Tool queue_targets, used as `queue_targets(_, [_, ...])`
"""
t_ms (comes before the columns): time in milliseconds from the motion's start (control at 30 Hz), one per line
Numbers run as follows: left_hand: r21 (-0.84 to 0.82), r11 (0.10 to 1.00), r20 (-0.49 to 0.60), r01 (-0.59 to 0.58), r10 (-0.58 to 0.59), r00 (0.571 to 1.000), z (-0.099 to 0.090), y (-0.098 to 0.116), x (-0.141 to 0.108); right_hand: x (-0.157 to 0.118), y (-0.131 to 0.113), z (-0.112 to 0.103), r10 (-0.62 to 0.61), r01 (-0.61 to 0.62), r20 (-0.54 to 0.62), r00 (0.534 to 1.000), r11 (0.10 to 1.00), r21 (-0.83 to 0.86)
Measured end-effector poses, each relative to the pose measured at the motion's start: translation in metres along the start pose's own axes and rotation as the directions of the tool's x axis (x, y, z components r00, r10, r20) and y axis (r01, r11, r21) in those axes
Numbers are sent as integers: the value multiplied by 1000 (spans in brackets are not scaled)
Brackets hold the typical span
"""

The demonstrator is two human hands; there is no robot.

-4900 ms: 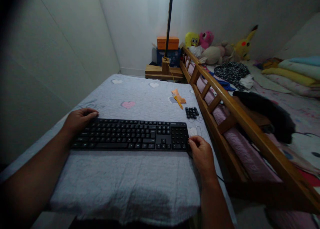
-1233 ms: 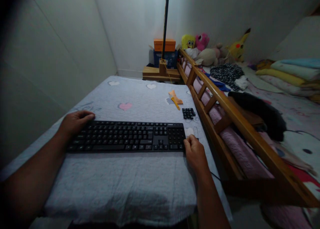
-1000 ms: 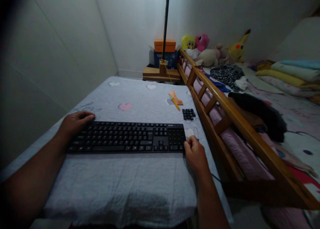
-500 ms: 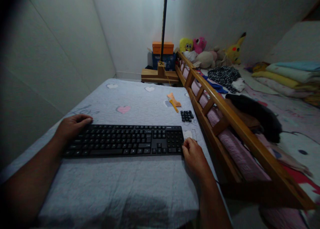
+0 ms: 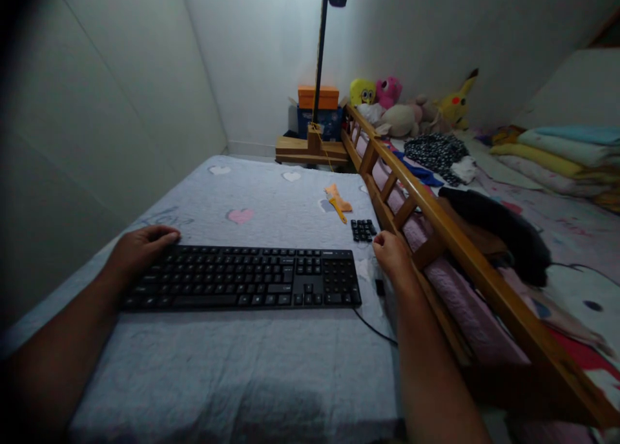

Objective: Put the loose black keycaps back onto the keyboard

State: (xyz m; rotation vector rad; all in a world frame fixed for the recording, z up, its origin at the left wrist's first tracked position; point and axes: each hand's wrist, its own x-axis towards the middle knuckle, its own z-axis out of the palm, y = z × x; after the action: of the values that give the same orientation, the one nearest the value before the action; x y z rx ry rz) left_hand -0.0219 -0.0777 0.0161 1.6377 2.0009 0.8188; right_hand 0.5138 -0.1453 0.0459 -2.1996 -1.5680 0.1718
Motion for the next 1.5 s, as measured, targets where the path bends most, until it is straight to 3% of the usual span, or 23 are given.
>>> queue_targets(300, [3,1000,-10,0,0,1000,0,2,-2,17,11,32,68,-60,-122,990,996,66])
queue_targets(567, [0,1000,-13,-2,2,1000,-1,7,-3,22,11,35,68,-55,-146,987,994,96])
queue_targets(933, [37,999,-13,-2,2,1000,-1,3,-1,20,15,29,111,-90,-89,990,973,211])
queue_targets(1100, [23,1000,-21,8,-8,1000,-1,8,-2,3,10,5,67,-61,-7,998,948,313])
queue_targets(1267, [31,999,-14,-6,7,1000,-1,5,-1,-33,-14,-17,-47,-11,125,991,903,430])
queue_targets(1500, [22,1000,-17,9,-9,1000,-1,3,0,-83,-30,-12,-180,7,288,940,859,512])
